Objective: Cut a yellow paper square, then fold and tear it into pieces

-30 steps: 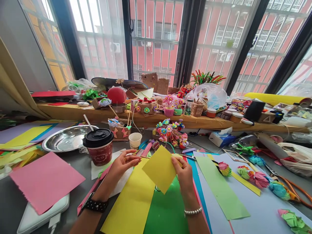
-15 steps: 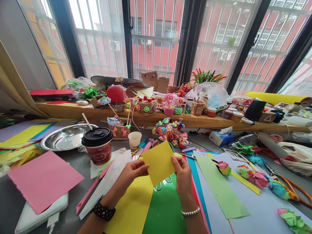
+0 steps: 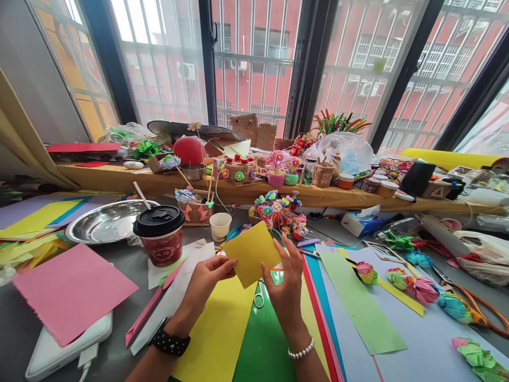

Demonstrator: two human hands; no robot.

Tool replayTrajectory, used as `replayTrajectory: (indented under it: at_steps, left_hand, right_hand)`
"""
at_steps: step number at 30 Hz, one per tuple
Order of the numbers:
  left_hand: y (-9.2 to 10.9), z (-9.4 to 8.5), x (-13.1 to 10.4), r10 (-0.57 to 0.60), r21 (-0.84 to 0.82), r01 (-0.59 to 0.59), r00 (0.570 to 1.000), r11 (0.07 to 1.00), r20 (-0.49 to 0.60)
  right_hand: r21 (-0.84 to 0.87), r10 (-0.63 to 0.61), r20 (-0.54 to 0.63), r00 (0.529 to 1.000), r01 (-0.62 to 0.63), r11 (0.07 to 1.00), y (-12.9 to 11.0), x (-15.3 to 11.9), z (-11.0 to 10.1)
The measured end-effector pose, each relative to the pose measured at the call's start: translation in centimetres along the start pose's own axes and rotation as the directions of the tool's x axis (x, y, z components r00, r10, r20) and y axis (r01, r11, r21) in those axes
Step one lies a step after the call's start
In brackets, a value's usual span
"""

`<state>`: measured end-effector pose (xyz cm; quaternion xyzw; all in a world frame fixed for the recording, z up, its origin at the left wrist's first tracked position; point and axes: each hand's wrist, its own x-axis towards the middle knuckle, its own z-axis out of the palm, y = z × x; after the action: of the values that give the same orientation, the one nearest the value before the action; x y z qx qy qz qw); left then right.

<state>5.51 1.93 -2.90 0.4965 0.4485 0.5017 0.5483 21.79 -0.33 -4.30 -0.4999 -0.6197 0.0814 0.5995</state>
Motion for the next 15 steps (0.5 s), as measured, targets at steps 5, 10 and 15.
replayTrajectory:
  at_steps: [5,10,15]
  left_hand:
    - [0.16,0.10,-0.14,0.071,0.052,-0.070,0.997,0.996,-0.006]
    - [0.62,-0.05,-0.32,0.154,0.136,-0.158,0.987,0.978,0.039]
    - [0.69,0.13,-0.44,0.180,0.179,-0.194,0.980,0.965,0.088]
  right_hand:
    - [0.010,-0.107,0.249,0.962,0.108,0.994,-0.38,-0.26,0.27]
    - [0.074,-0.078,0.445,0.892,0.050,0.996,-0.44,-0.79,0.65]
    - [0.184,-0.042,0.464,0.885,-0.050,0.982,-0.39,-0.87,0.79]
